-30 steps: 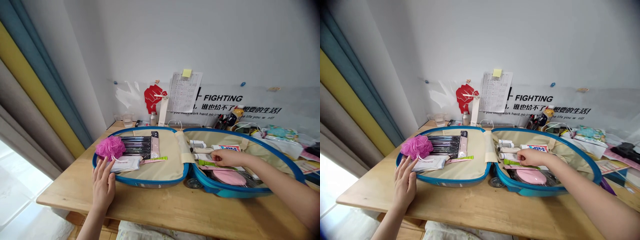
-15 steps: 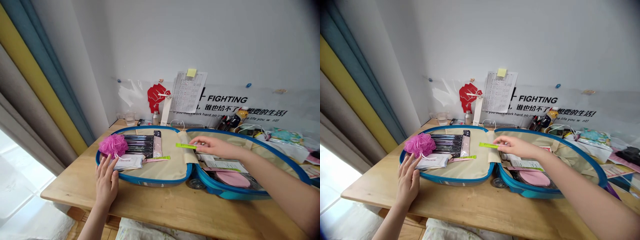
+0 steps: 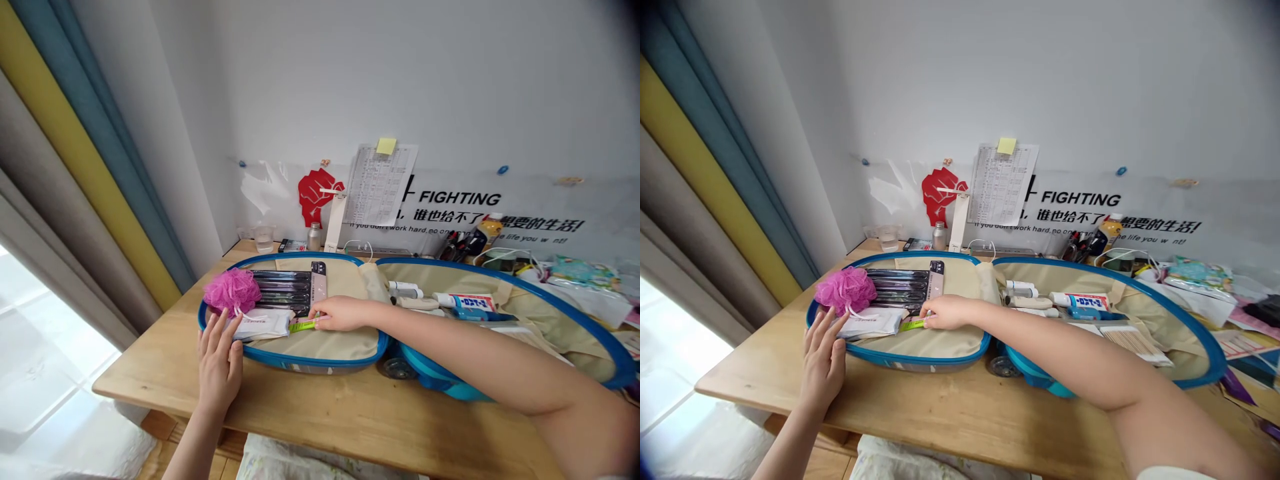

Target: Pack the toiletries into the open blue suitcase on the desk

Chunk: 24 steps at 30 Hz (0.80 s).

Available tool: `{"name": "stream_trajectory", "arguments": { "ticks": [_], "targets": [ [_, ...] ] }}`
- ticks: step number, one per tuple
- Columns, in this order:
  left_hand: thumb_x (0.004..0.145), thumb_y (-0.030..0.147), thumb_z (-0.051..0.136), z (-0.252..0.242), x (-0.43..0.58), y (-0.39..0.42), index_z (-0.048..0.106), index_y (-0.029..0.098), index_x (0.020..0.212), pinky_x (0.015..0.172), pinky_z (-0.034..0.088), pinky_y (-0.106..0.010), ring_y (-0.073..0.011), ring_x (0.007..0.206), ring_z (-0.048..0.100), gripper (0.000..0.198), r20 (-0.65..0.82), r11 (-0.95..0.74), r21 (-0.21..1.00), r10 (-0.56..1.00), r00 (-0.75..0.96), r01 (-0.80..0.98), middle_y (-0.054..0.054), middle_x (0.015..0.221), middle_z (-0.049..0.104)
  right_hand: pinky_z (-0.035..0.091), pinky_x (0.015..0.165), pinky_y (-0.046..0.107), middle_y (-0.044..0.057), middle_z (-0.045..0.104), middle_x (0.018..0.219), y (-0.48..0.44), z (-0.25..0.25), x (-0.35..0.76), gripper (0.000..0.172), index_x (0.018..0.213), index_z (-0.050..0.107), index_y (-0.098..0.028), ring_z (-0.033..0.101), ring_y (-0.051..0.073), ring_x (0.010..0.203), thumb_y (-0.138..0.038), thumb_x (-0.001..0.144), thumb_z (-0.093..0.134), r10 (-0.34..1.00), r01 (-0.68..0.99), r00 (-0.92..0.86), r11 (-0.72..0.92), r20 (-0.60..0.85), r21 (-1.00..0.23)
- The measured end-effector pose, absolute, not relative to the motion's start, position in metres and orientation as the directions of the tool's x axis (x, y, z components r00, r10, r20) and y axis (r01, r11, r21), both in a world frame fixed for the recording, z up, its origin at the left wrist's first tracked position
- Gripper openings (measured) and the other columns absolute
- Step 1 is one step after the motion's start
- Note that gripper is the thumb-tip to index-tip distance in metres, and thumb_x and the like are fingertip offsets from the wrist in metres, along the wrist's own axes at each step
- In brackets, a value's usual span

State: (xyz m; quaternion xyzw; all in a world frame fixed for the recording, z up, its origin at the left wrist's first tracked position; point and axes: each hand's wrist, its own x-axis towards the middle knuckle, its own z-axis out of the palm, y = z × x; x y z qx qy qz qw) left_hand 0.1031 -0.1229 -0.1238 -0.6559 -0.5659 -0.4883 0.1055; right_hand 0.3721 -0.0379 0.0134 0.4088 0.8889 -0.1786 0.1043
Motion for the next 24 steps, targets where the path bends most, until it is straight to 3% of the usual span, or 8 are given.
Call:
{"name": "stream_trajectory", "arguments": {
  "ticks": [6, 14, 20, 24],
  "targets": [
    [0.101, 0.032, 0.036, -0.122, 0.105, -0.123, 0.053, 0.028, 0.14, 0.121, 0.023, -0.054, -0.0286, 0.147, 0.031, 0.043, 0.769, -0.35, 0.414, 0.628, -0.117, 0.84, -0.008, 0.152, 0.047, 0.048, 0.083, 0.029, 0.007, 0.068, 0.117, -0.038, 0.002, 0.369, 0.036, 0.123, 0.067, -0.026, 0.065, 0.022, 0.104, -0.03, 0.088, 0.058, 0.664, 0.721, -0.686, 0.674, -0.296, -0.158],
    [0.101, 0.03, 0.036, -0.124, 0.103, -0.123, 0.052, 0.028, 0.141, 0.121, 0.022, -0.053, -0.0282, 0.147, 0.031, 0.043, 0.776, -0.358, 0.4, 0.622, -0.103, 0.844, -0.008, 0.153, 0.045, 0.049, 0.091, 0.034, 0.009, 0.068, 0.118, -0.037, -0.004, 0.37, 0.037, 0.122, 0.069, -0.026, 0.062, 0.025, 0.113, -0.023, 0.087, 0.057, 0.661, 0.706, -0.695, 0.701, -0.282, -0.097],
    [0.101, 0.027, 0.038, -0.124, 0.103, -0.122, 0.051, 0.029, 0.141, 0.121, 0.023, -0.051, -0.0272, 0.147, 0.032, 0.042, 0.792, -0.378, 0.372, 0.606, -0.077, 0.847, -0.009, 0.153, 0.045, 0.047, 0.097, 0.031, 0.008, 0.065, 0.127, -0.041, 0.028, 0.391, 0.039, 0.127, 0.066, -0.025, 0.061, 0.022, 0.116, -0.028, 0.09, 0.054, 0.647, 0.692, -0.716, 0.706, -0.261, -0.149],
    [0.101, 0.027, 0.037, -0.124, 0.102, -0.123, 0.051, 0.028, 0.142, 0.121, 0.021, -0.051, -0.0279, 0.148, 0.031, 0.043, 0.786, -0.373, 0.378, 0.613, -0.081, 0.848, -0.009, 0.154, 0.044, 0.047, 0.098, 0.034, 0.009, 0.064, 0.131, -0.043, 0.063, 0.446, 0.044, 0.13, 0.064, -0.023, 0.062, 0.022, 0.114, -0.039, 0.091, 0.049, 0.713, 0.743, -0.664, 0.598, -0.224, -0.3]
  ]
}}
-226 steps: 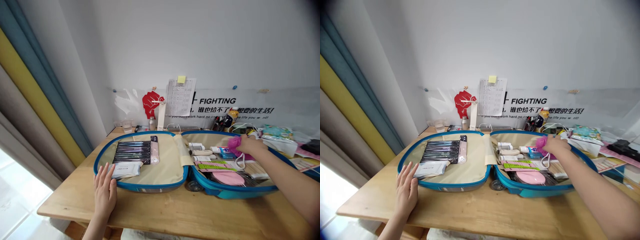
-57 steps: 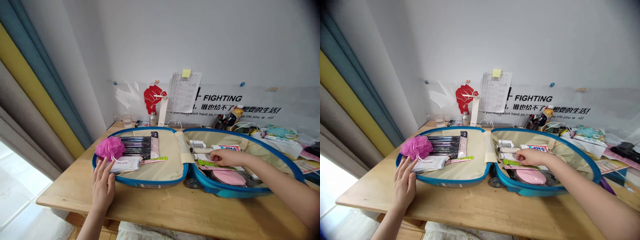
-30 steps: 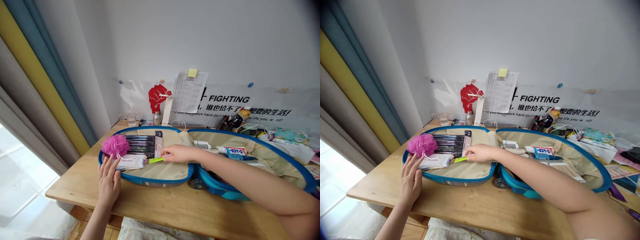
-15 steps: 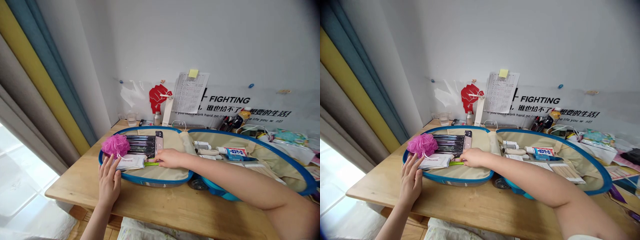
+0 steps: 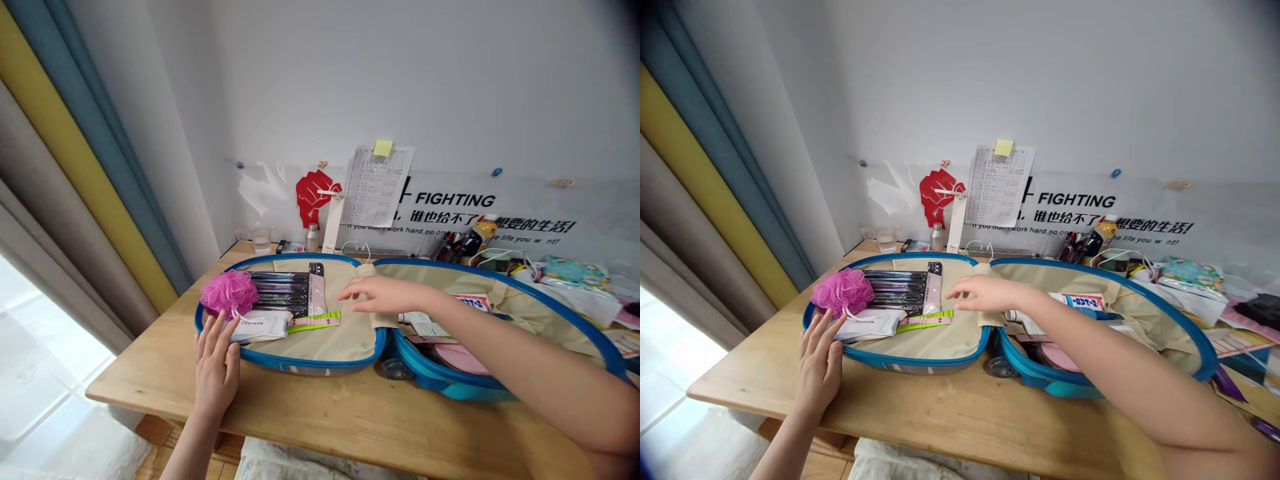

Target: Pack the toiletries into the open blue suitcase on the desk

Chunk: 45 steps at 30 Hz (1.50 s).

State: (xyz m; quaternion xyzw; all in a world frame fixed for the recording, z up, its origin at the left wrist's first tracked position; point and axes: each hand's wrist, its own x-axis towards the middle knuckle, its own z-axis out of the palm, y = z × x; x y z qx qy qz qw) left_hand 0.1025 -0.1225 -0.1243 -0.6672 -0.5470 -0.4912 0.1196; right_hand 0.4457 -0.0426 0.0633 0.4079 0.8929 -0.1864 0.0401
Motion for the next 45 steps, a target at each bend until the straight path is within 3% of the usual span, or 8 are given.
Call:
{"name": "stream_trajectory", "arguments": {
  "ticks": [2, 6, 10, 14, 26, 34, 41, 45],
  "targets": [
    [0.101, 0.027, 0.037, -0.124, 0.102, -0.123, 0.051, 0.027, 0.141, 0.122, 0.021, -0.05, -0.0279, 0.148, 0.031, 0.043, 0.787, -0.373, 0.376, 0.612, -0.08, 0.848, -0.009, 0.154, 0.044, 0.048, 0.097, 0.036, 0.009, 0.064, 0.131, -0.046, 0.076, 0.481, 0.051, 0.131, 0.062, -0.022, 0.062, 0.024, 0.114, -0.047, 0.089, 0.049, 0.78, 0.805, -0.573, 0.479, -0.249, -0.351],
    [0.101, 0.027, 0.037, -0.125, 0.102, -0.123, 0.051, 0.026, 0.141, 0.122, 0.02, -0.049, -0.0273, 0.148, 0.031, 0.042, 0.784, -0.365, 0.375, 0.616, -0.082, 0.852, -0.009, 0.154, 0.044, 0.049, 0.096, 0.037, 0.011, 0.066, 0.128, -0.06, 0.081, 0.543, 0.064, 0.13, 0.063, -0.02, 0.061, 0.03, 0.117, -0.054, 0.076, 0.058, 0.818, 0.899, -0.411, 0.29, -0.403, -0.329],
    [0.101, 0.027, 0.037, -0.125, 0.102, -0.123, 0.051, 0.027, 0.141, 0.122, 0.021, -0.05, -0.0269, 0.148, 0.029, 0.043, 0.787, -0.376, 0.375, 0.612, -0.077, 0.848, -0.008, 0.154, 0.043, 0.049, 0.096, 0.038, 0.01, 0.069, 0.118, -0.079, 0.063, 0.577, 0.055, 0.114, 0.069, -0.019, 0.062, 0.031, 0.114, -0.044, 0.065, 0.064, 0.809, 0.94, -0.306, 0.174, -0.501, -0.292],
    [0.101, 0.027, 0.036, -0.125, 0.102, -0.123, 0.051, 0.027, 0.142, 0.122, 0.021, -0.052, -0.0272, 0.149, 0.029, 0.043, 0.79, -0.379, 0.369, 0.609, -0.072, 0.849, -0.009, 0.155, 0.043, 0.049, 0.091, 0.034, 0.011, 0.07, 0.111, -0.089, 0.045, 0.589, 0.047, 0.103, 0.071, -0.019, 0.064, 0.03, 0.108, -0.038, 0.062, 0.062, 0.824, 0.936, -0.263, 0.092, -0.502, -0.34],
    [0.101, 0.029, 0.036, -0.123, 0.103, -0.123, 0.054, 0.027, 0.139, 0.122, 0.021, -0.053, -0.0289, 0.147, 0.032, 0.042, 0.787, -0.375, 0.38, 0.611, -0.083, 0.846, -0.009, 0.152, 0.046, 0.046, 0.073, 0.028, 0.005, 0.065, 0.083, -0.083, 0.025, 0.594, 0.025, 0.084, 0.069, -0.022, 0.061, 0.02, 0.081, -0.037, 0.065, 0.064, 0.837, 0.916, -0.259, 0.056, -0.481, -0.396],
    [0.101, 0.028, 0.037, -0.125, 0.102, -0.123, 0.055, 0.025, 0.137, 0.122, 0.021, -0.052, -0.0284, 0.147, 0.031, 0.041, 0.782, -0.371, 0.378, 0.618, -0.078, 0.848, -0.01, 0.151, 0.047, 0.044, 0.069, 0.031, 0.007, 0.063, 0.082, -0.086, 0.028, 0.6, 0.037, 0.082, 0.062, -0.022, 0.057, 0.02, 0.076, -0.054, 0.063, 0.065, 0.863, 0.89, -0.228, -0.003, -0.451, -0.457],
    [0.101, 0.03, 0.036, -0.123, 0.103, -0.123, 0.057, 0.025, 0.135, 0.122, 0.021, -0.051, -0.0279, 0.147, 0.032, 0.04, 0.778, -0.368, 0.391, 0.622, -0.089, 0.843, -0.009, 0.15, 0.048, 0.043, 0.07, 0.032, 0.009, 0.064, 0.091, -0.068, 0.054, 0.582, 0.059, 0.112, 0.06, -0.021, 0.055, 0.019, 0.076, -0.067, 0.074, 0.054, 0.954, 0.86, -0.163, 0.012, -0.252, -0.51],
    [0.101, 0.029, 0.035, -0.123, 0.103, -0.124, 0.057, 0.024, 0.133, 0.121, 0.022, -0.051, -0.0272, 0.147, 0.031, 0.039, 0.777, -0.366, 0.386, 0.624, -0.085, 0.847, -0.01, 0.149, 0.048, 0.045, 0.077, 0.034, 0.011, 0.068, 0.107, -0.065, 0.066, 0.523, 0.054, 0.123, 0.064, -0.021, 0.06, 0.021, 0.086, -0.057, 0.083, 0.051, 0.93, 0.865, -0.342, 0.255, -0.136, -0.432]
  ]
}}
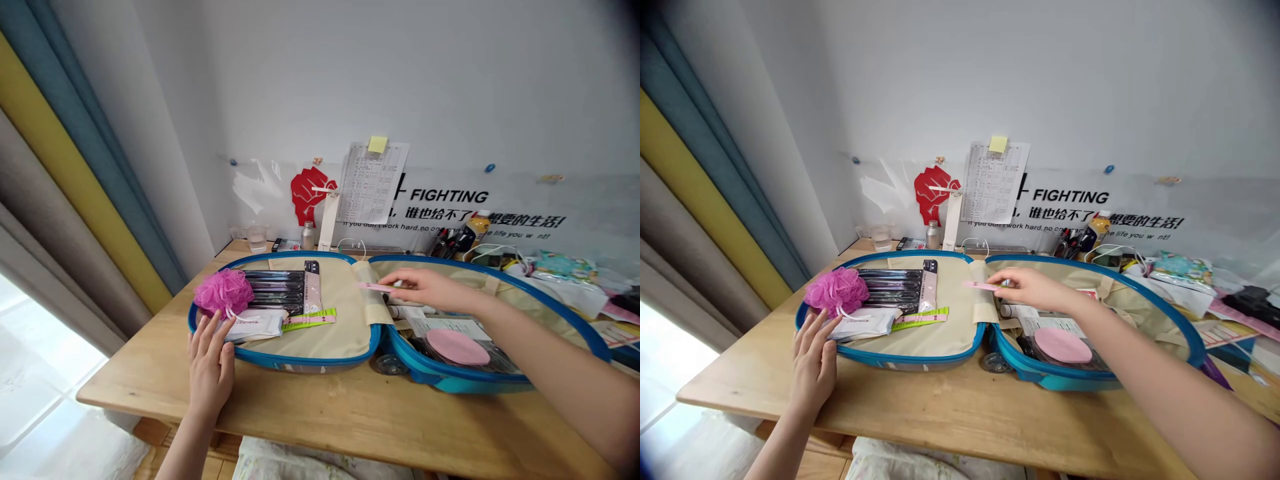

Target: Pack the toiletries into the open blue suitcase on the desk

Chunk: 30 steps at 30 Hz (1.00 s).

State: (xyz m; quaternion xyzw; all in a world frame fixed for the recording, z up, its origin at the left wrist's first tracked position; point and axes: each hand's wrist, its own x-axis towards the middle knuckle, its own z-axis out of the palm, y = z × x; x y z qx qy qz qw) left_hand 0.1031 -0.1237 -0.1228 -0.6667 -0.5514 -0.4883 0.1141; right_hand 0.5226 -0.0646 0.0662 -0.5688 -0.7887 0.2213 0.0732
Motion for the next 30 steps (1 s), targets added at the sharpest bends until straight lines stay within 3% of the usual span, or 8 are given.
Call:
{"name": "stream_trajectory", "arguments": {
  "ticks": [4, 8, 19, 26, 30],
  "targets": [
    [0.101, 0.03, 0.035, -0.123, 0.102, -0.123, 0.058, 0.024, 0.133, 0.121, 0.023, -0.051, -0.0276, 0.147, 0.032, 0.039, 0.779, -0.368, 0.383, 0.621, -0.083, 0.847, -0.011, 0.148, 0.05, 0.046, 0.09, 0.033, 0.009, 0.068, 0.117, -0.065, 0.052, 0.453, 0.039, 0.119, 0.07, -0.023, 0.063, 0.022, 0.103, -0.036, 0.088, 0.049, 0.764, 0.741, -0.634, 0.556, -0.119, -0.377],
    [0.101, 0.031, 0.035, -0.122, 0.102, -0.124, 0.058, 0.024, 0.132, 0.121, 0.024, -0.052, -0.0282, 0.146, 0.033, 0.039, 0.777, -0.364, 0.388, 0.624, -0.088, 0.847, -0.011, 0.146, 0.051, 0.049, 0.086, 0.03, 0.009, 0.07, 0.111, -0.059, 0.025, 0.405, 0.035, 0.116, 0.072, -0.021, 0.065, 0.019, 0.097, -0.022, 0.087, 0.051, 0.638, 0.646, -0.757, 0.699, -0.139, -0.306],
    [0.101, 0.031, 0.036, -0.122, 0.102, -0.123, 0.059, 0.024, 0.131, 0.121, 0.023, -0.052, -0.0282, 0.146, 0.033, 0.039, 0.773, -0.357, 0.389, 0.629, -0.089, 0.849, -0.011, 0.146, 0.051, 0.049, 0.083, 0.03, 0.008, 0.07, 0.107, -0.051, -0.008, 0.368, 0.034, 0.118, 0.072, -0.022, 0.064, 0.02, 0.097, -0.022, 0.087, 0.059, 0.568, 0.597, -0.802, 0.765, -0.184, -0.242],
    [0.1, 0.033, 0.035, -0.122, 0.103, -0.124, 0.059, 0.024, 0.132, 0.121, 0.021, -0.053, -0.0297, 0.145, 0.033, 0.041, 0.756, -0.343, 0.418, 0.645, -0.113, 0.841, -0.01, 0.147, 0.051, 0.048, 0.095, 0.039, 0.012, 0.066, 0.114, -0.049, -0.013, 0.369, 0.036, 0.121, 0.071, -0.024, 0.06, 0.024, 0.106, -0.022, 0.09, 0.054, 0.575, 0.6, -0.8, 0.779, -0.174, -0.183],
    [0.101, 0.033, 0.035, -0.122, 0.103, -0.124, 0.06, 0.024, 0.132, 0.122, 0.02, -0.053, -0.0301, 0.145, 0.033, 0.041, 0.754, -0.338, 0.416, 0.647, -0.113, 0.844, -0.011, 0.147, 0.051, 0.047, 0.098, 0.037, 0.01, 0.068, 0.116, -0.048, -0.014, 0.372, 0.036, 0.123, 0.071, -0.026, 0.059, 0.023, 0.109, -0.022, 0.09, 0.055, 0.565, 0.589, -0.808, 0.788, -0.169, -0.181]
  ]
}}
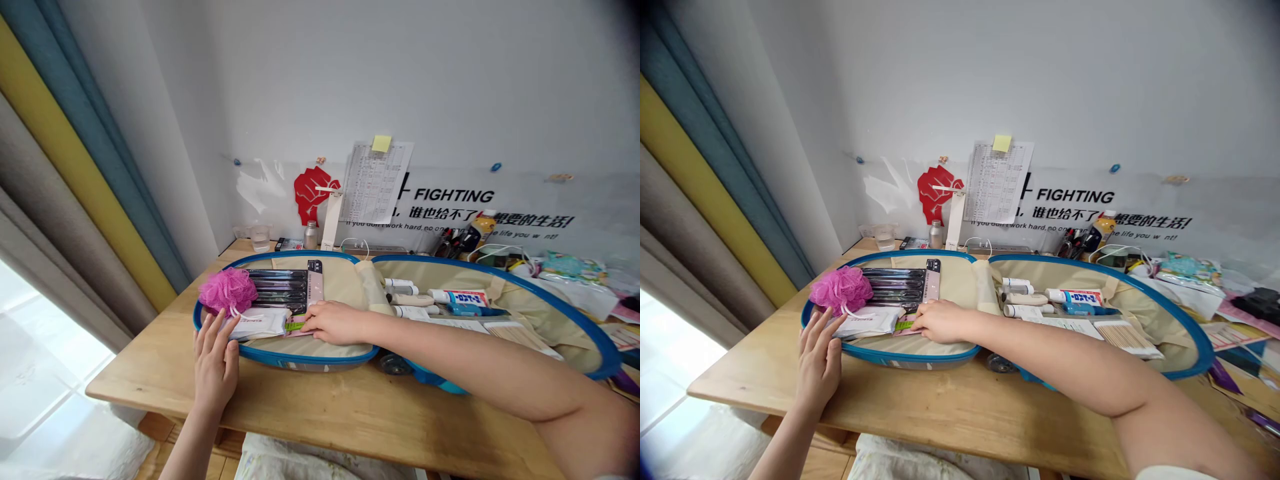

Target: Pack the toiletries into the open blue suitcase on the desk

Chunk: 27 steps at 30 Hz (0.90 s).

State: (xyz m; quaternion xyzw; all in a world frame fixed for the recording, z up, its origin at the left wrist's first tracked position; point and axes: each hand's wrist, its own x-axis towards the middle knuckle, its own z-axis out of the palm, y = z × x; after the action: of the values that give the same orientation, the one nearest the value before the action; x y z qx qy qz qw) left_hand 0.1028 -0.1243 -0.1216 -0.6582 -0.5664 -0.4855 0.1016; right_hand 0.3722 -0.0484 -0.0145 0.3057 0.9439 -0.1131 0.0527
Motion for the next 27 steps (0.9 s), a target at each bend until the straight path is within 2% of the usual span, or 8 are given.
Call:
{"name": "stream_trajectory", "arguments": {
  "ticks": [5, 9, 15, 19, 22, 27],
  "targets": [
    [0.101, 0.033, 0.034, -0.123, 0.103, -0.124, 0.059, 0.024, 0.132, 0.121, 0.021, -0.053, -0.0294, 0.146, 0.033, 0.041, 0.757, -0.343, 0.411, 0.644, -0.107, 0.845, -0.011, 0.147, 0.051, 0.048, 0.095, 0.036, 0.009, 0.07, 0.116, -0.051, -0.014, 0.374, 0.038, 0.125, 0.069, -0.027, 0.061, 0.022, 0.107, -0.022, 0.092, 0.051, 0.56, 0.585, -0.811, 0.789, -0.17, -0.188],
    [0.101, 0.032, 0.035, -0.122, 0.103, -0.124, 0.059, 0.025, 0.132, 0.121, 0.021, -0.052, -0.0289, 0.146, 0.032, 0.04, 0.773, -0.363, 0.402, 0.626, -0.099, 0.84, -0.01, 0.146, 0.051, 0.049, 0.094, 0.036, 0.008, 0.071, 0.118, -0.05, -0.002, 0.378, 0.044, 0.134, 0.062, -0.028, 0.063, 0.021, 0.107, -0.023, 0.093, 0.047, 0.578, 0.597, -0.803, 0.78, -0.147, -0.191],
    [0.101, 0.032, 0.034, -0.122, 0.103, -0.124, 0.059, 0.025, 0.132, 0.121, 0.022, -0.053, -0.0287, 0.146, 0.033, 0.04, 0.768, -0.357, 0.401, 0.633, -0.097, 0.844, -0.01, 0.145, 0.052, 0.047, 0.1, 0.039, 0.01, 0.069, 0.123, -0.041, 0.04, 0.417, 0.041, 0.124, 0.068, -0.022, 0.062, 0.023, 0.113, -0.025, 0.094, 0.041, 0.697, 0.693, -0.715, 0.696, -0.059, -0.188],
    [0.101, 0.033, 0.034, -0.124, 0.102, -0.124, 0.058, 0.025, 0.134, 0.122, 0.021, -0.054, -0.0289, 0.146, 0.032, 0.041, 0.751, -0.339, 0.414, 0.652, -0.106, 0.845, -0.01, 0.147, 0.051, 0.048, 0.097, 0.038, 0.007, 0.068, 0.124, -0.043, 0.072, 0.475, 0.042, 0.122, 0.068, -0.024, 0.063, 0.023, 0.111, -0.037, 0.094, 0.039, 0.841, 0.812, -0.539, 0.531, 0.036, -0.241],
    [0.101, 0.033, 0.035, -0.125, 0.102, -0.124, 0.058, 0.026, 0.135, 0.122, 0.02, -0.054, -0.029, 0.146, 0.032, 0.042, 0.758, -0.351, 0.41, 0.644, -0.101, 0.842, -0.009, 0.148, 0.05, 0.049, 0.09, 0.036, 0.007, 0.068, 0.118, -0.045, 0.083, 0.529, 0.042, 0.118, 0.068, -0.026, 0.064, 0.023, 0.102, -0.043, 0.09, 0.042, 0.935, 0.906, -0.348, 0.353, 0.063, -0.233],
    [0.1, 0.031, 0.035, -0.124, 0.102, -0.123, 0.056, 0.026, 0.137, 0.122, 0.021, -0.053, -0.0288, 0.148, 0.03, 0.042, 0.769, -0.373, 0.401, 0.634, -0.086, 0.837, -0.009, 0.15, 0.048, 0.046, 0.079, 0.031, 0.009, 0.064, 0.105, -0.044, 0.07, 0.612, 0.043, 0.116, 0.067, -0.02, 0.061, 0.018, 0.084, -0.022, 0.083, 0.04, 0.992, 0.986, -0.105, 0.113, 0.071, -0.122]
  ]
}}
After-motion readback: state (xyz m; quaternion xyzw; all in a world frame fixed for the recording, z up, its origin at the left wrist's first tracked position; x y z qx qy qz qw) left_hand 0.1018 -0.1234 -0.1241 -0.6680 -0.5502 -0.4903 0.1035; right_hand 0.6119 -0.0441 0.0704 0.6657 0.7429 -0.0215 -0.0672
